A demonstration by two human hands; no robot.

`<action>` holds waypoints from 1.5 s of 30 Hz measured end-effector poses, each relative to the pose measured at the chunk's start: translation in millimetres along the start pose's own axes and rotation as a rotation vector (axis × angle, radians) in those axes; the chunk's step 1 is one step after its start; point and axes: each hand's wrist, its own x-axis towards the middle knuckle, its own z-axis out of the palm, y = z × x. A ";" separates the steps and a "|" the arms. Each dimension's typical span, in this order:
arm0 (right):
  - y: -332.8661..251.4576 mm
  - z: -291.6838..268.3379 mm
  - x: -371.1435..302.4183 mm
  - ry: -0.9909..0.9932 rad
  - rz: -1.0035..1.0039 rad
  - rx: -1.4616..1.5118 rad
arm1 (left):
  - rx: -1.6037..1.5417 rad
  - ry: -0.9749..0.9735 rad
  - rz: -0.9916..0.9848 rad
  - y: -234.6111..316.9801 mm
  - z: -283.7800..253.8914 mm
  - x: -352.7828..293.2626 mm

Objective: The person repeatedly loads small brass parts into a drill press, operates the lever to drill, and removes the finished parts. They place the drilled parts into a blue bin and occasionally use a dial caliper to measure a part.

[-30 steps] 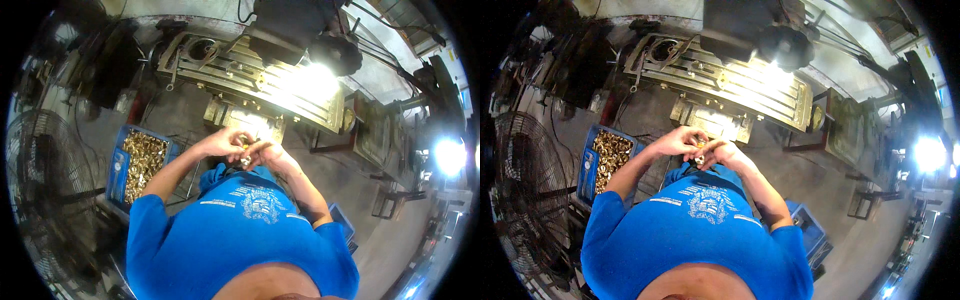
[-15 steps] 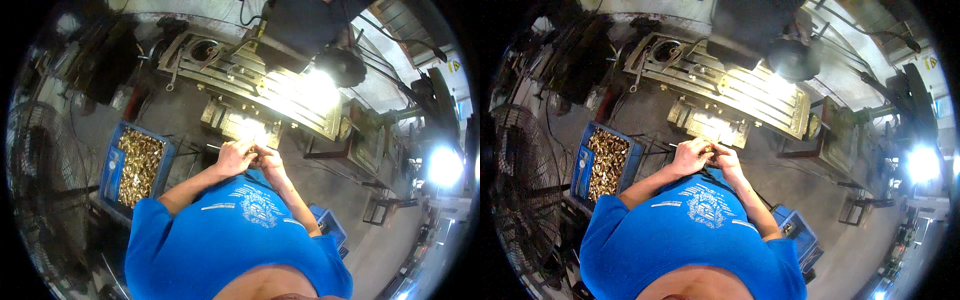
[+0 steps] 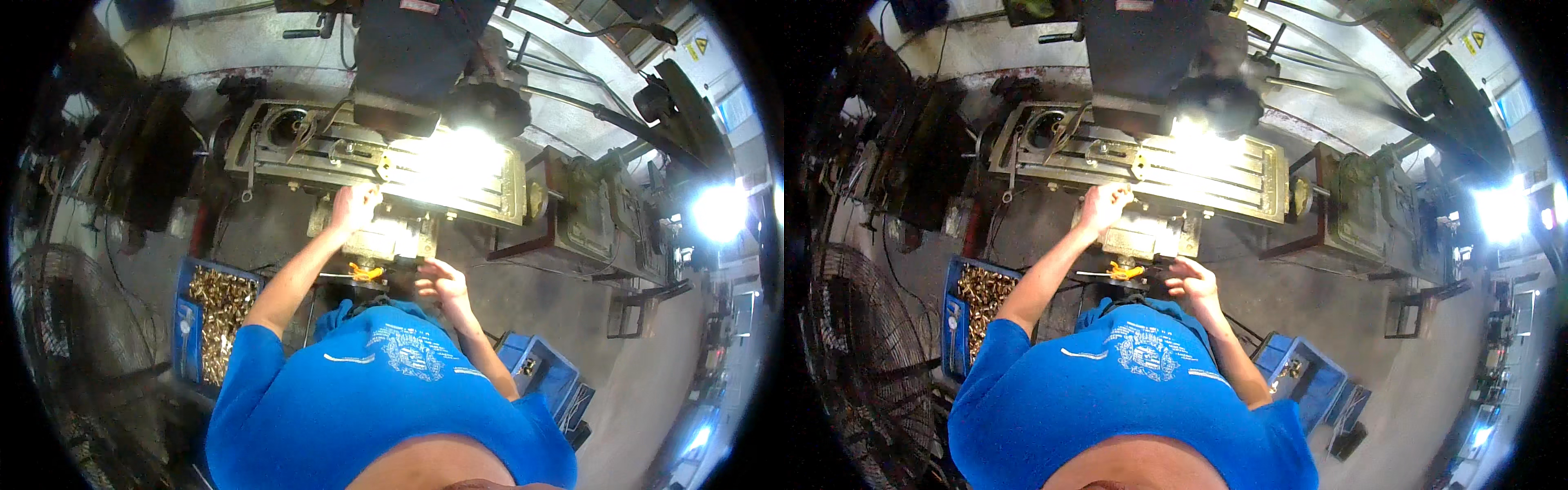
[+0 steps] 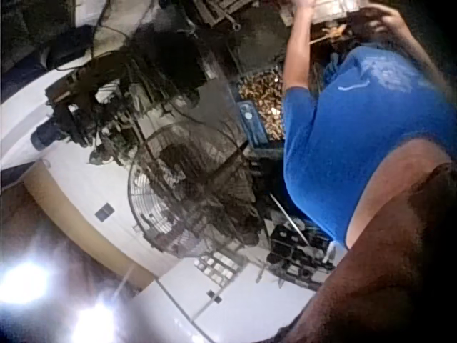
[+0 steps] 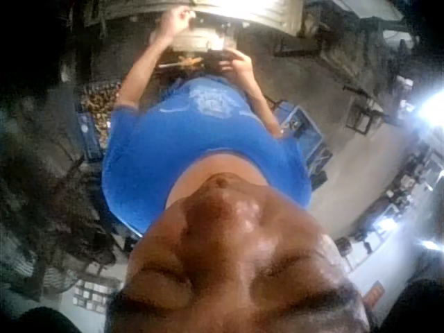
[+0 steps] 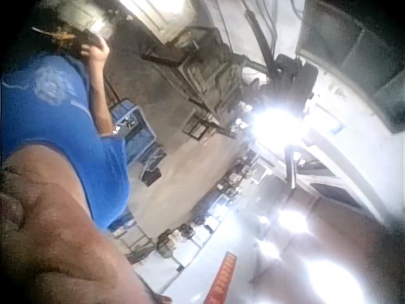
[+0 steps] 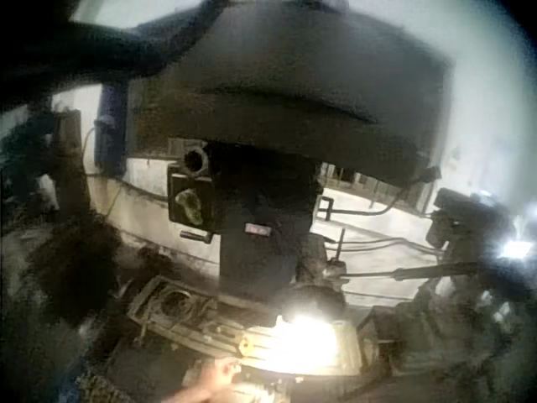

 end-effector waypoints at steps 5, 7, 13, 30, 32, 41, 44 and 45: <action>22.4 -43.1 -41.3 0.109 0.087 0.072 | 0.254 -0.031 0.003 -22.5 15.7 56.9; 24.3 -49.7 -56.6 0.212 0.118 0.053 | 0.260 0.037 0.069 -34.0 23.3 65.5; 33.2 -70.9 -81.6 0.315 0.078 0.108 | 0.387 0.070 -0.023 -26.7 36.2 81.7; -202.5 -34.9 -149.1 0.578 -0.625 -0.993 | 0.420 0.071 -0.224 -27.8 29.6 57.7; -254.2 -18.1 -187.0 0.544 -1.103 -1.167 | 0.483 -0.007 -0.321 -28.9 33.3 61.0; -394.4 56.9 -265.1 1.409 -0.452 -2.964 | 0.424 0.126 -0.451 -20.5 43.6 72.5; -345.4 94.4 -262.2 1.200 0.005 -2.544 | 0.426 0.128 -0.500 -22.3 38.1 70.4; -330.5 105.3 -265.7 1.006 0.165 -2.228 | 0.436 0.133 -0.496 -23.7 36.1 69.5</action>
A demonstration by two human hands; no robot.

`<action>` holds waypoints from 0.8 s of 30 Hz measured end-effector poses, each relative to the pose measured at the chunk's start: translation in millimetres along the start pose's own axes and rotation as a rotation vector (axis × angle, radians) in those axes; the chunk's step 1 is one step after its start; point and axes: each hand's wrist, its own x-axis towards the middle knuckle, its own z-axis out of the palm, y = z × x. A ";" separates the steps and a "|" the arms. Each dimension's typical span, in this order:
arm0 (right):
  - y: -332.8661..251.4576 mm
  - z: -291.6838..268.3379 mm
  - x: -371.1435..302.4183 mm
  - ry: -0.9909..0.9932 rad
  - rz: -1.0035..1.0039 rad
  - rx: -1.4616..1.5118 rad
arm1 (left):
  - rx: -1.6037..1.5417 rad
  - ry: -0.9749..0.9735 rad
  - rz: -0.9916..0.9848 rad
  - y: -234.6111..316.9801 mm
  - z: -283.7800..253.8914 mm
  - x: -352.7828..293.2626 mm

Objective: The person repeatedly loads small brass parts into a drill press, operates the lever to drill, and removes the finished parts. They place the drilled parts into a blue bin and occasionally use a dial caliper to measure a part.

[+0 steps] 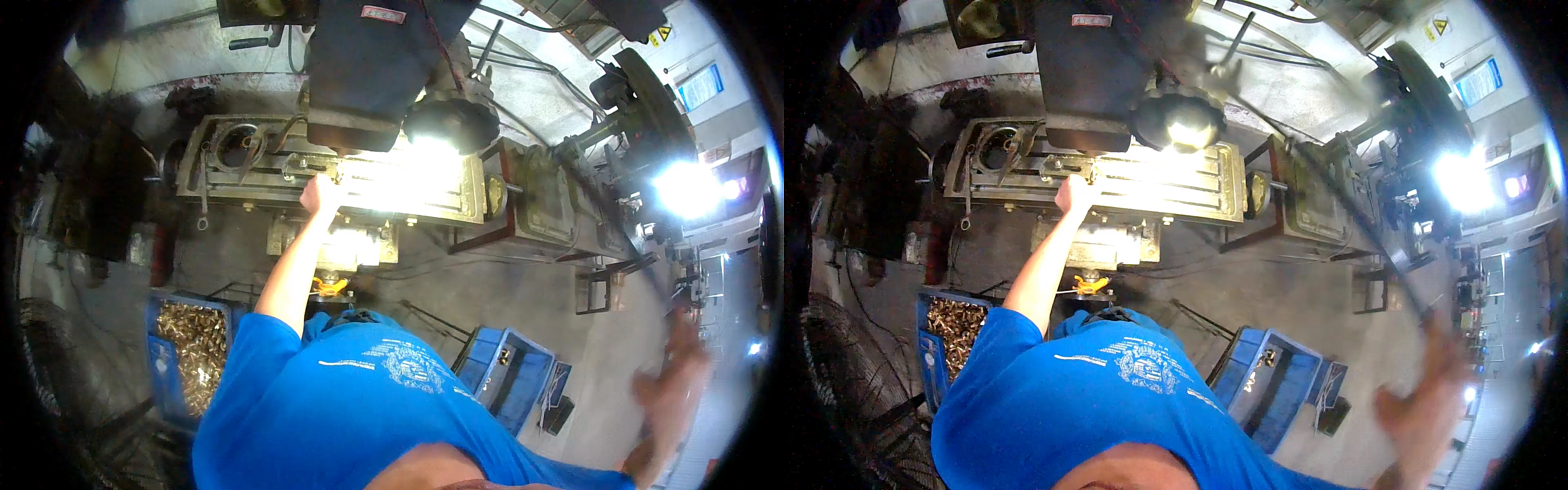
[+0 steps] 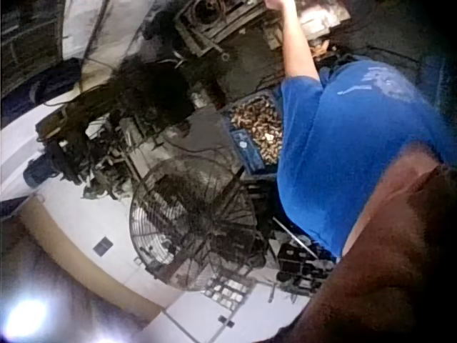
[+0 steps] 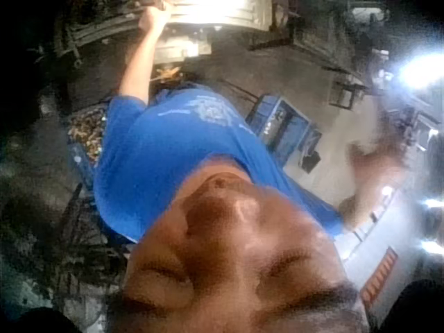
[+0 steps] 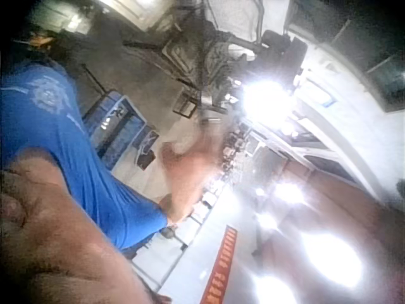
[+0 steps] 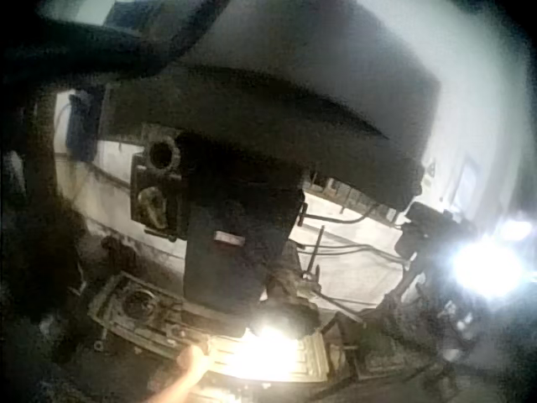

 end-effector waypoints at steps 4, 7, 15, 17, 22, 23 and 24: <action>-33.6 96.9 -25.7 -0.382 -0.217 0.801 | 0.010 0.023 -0.011 -13.5 6.0 1.7; -71.3 195.1 -41.3 -0.488 0.029 1.358 | -0.052 0.021 0.020 -0.2 22.3 2.2; -124.6 296.5 -28.5 -0.507 0.092 1.617 | -0.082 0.016 -0.036 3.9 9.3 -1.0; -132.0 298.5 -27.7 -0.501 0.105 1.687 | -0.081 0.030 -0.044 4.1 9.6 -1.0; -135.7 315.8 -25.1 -0.525 0.068 1.735 | -0.086 0.064 -0.048 1.7 14.9 -0.2; -137.5 313.0 -24.7 -0.495 0.077 1.679 | -0.079 0.044 -0.045 2.2 15.6 -0.9; -140.8 307.3 -23.6 -0.464 0.088 1.622 | -0.073 0.023 -0.042 3.0 16.7 -2.1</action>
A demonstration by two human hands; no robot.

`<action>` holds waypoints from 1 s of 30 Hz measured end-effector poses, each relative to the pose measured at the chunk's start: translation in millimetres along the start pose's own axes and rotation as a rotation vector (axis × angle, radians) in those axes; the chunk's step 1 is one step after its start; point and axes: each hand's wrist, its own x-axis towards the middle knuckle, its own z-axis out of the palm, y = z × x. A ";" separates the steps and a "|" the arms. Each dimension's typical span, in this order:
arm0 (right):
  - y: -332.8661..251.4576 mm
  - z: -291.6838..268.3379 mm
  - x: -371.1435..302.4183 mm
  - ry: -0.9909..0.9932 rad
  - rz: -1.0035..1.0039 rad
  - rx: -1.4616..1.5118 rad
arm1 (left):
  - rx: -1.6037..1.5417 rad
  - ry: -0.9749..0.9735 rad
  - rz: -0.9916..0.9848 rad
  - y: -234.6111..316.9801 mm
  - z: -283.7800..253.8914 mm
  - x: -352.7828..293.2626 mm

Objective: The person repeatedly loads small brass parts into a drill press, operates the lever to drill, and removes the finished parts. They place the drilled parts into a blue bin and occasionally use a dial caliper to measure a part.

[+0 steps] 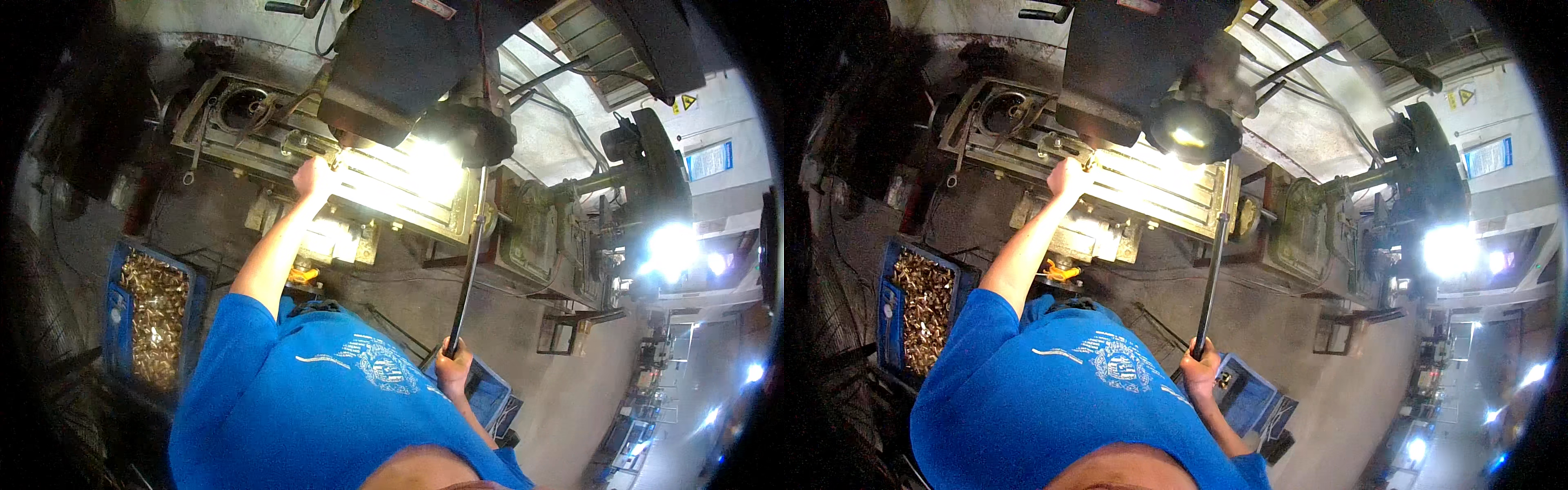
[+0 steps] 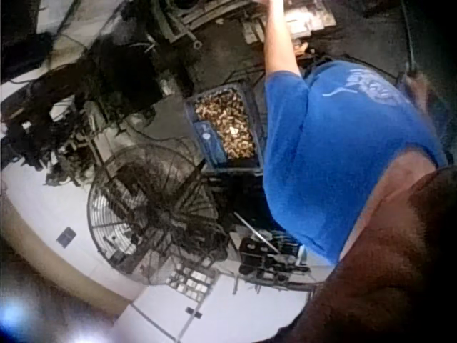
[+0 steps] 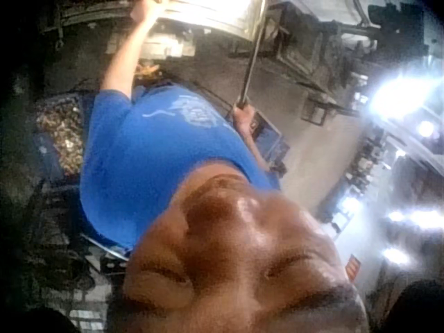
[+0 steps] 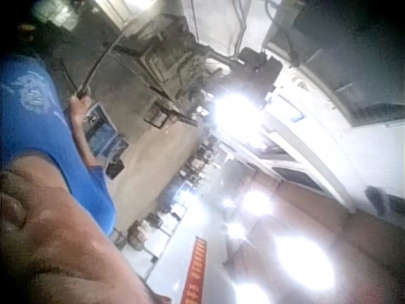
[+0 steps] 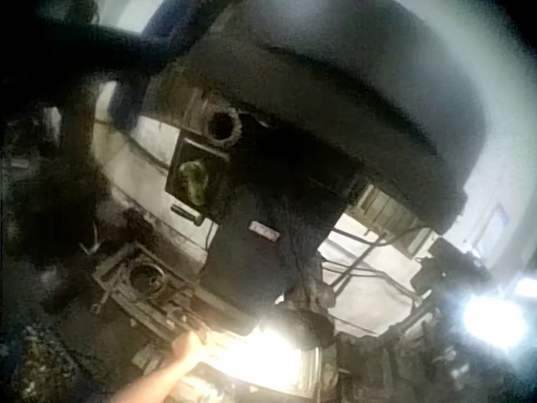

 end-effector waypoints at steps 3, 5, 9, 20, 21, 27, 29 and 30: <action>2.5 7.0 2.5 0.045 -0.021 0.016 | -0.008 -0.011 0.005 2.3 -0.7 0.6; 3.8 10.0 3.9 0.051 -0.041 0.028 | 0.017 -0.014 0.031 3.9 -2.2 -0.2; 9.9 8.2 9.3 -0.033 -0.092 0.055 | 0.112 0.012 0.049 0.5 -3.2 3.2; 22.8 14.0 17.1 -0.020 -0.148 0.125 | 0.123 0.017 0.038 2.6 5.4 6.6; 22.9 13.9 17.8 -0.011 -0.161 0.097 | 0.109 0.011 0.047 3.4 4.8 5.5; 24.7 17.4 21.7 -0.009 -0.122 0.118 | 0.118 0.022 0.046 5.4 3.2 2.8; 25.5 19.4 23.8 -0.005 -0.109 0.126 | 0.122 0.012 0.045 5.3 1.9 2.3; 25.0 20.4 23.7 0.001 -0.109 0.142 | 0.125 0.003 0.049 3.7 3.2 3.8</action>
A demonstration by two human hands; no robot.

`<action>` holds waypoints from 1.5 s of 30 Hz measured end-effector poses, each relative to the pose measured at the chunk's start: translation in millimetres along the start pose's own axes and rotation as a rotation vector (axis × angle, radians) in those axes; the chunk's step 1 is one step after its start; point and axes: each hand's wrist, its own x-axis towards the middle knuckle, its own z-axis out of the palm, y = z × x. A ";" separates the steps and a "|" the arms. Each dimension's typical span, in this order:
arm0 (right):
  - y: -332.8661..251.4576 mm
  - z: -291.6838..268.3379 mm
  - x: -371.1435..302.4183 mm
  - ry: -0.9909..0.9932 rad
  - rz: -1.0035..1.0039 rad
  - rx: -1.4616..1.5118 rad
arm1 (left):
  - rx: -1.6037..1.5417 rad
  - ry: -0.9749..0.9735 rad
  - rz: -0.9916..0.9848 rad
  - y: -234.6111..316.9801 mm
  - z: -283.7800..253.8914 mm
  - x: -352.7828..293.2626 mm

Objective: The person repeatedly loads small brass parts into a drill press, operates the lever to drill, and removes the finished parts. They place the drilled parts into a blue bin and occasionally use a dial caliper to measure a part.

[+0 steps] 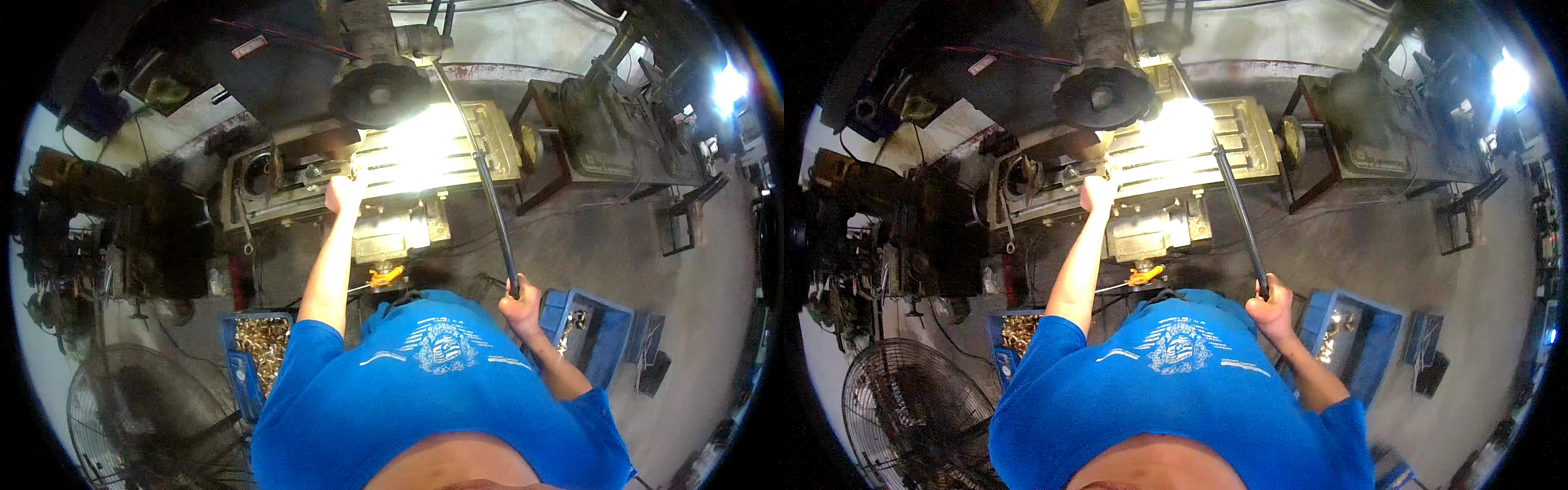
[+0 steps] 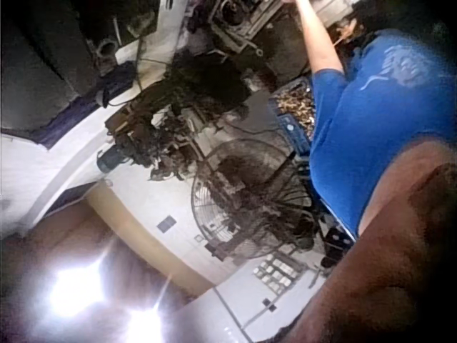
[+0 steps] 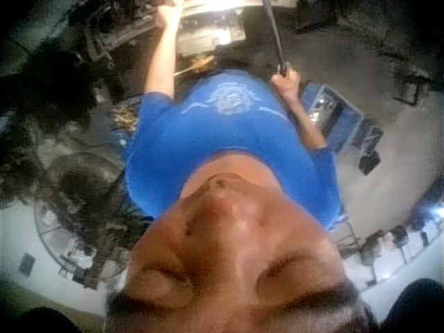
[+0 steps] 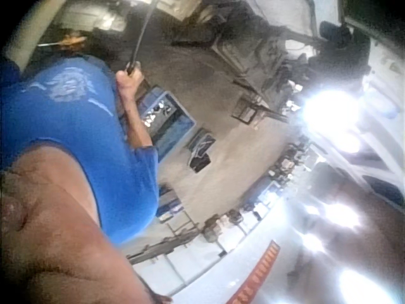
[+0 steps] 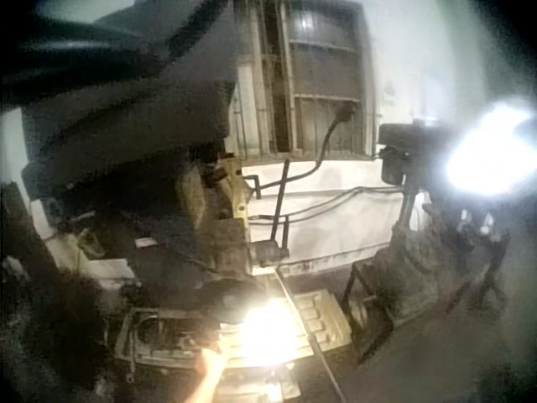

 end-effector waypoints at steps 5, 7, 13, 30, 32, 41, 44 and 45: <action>4.4 1.1 4.0 -0.004 -0.034 -0.025 | 0.034 0.058 0.003 -4.9 8.4 4.1; 10.5 1.3 6.2 0.001 -0.058 -0.031 | 0.059 0.089 0.000 -5.3 11.6 6.6; 7.9 3.9 8.2 0.002 -0.082 -0.013 | 0.074 0.139 0.041 -12.3 16.7 9.6; 20.2 6.1 16.1 0.019 -0.148 -0.056 | 0.003 -0.002 -0.045 -11.3 13.4 14.9; 22.6 6.4 16.9 0.030 -0.155 -0.061 | 0.003 0.001 -0.041 -11.4 14.6 15.8; 32.1 5.5 21.7 -0.007 -0.156 -0.010 | 0.029 0.097 0.013 -4.7 8.6 4.9; 32.6 7.2 22.3 0.006 -0.143 -0.015 | 0.047 0.104 0.043 -13.9 17.1 13.6; 32.4 8.0 22.4 0.013 -0.135 -0.022 | 0.051 0.109 0.041 -15.4 18.3 14.6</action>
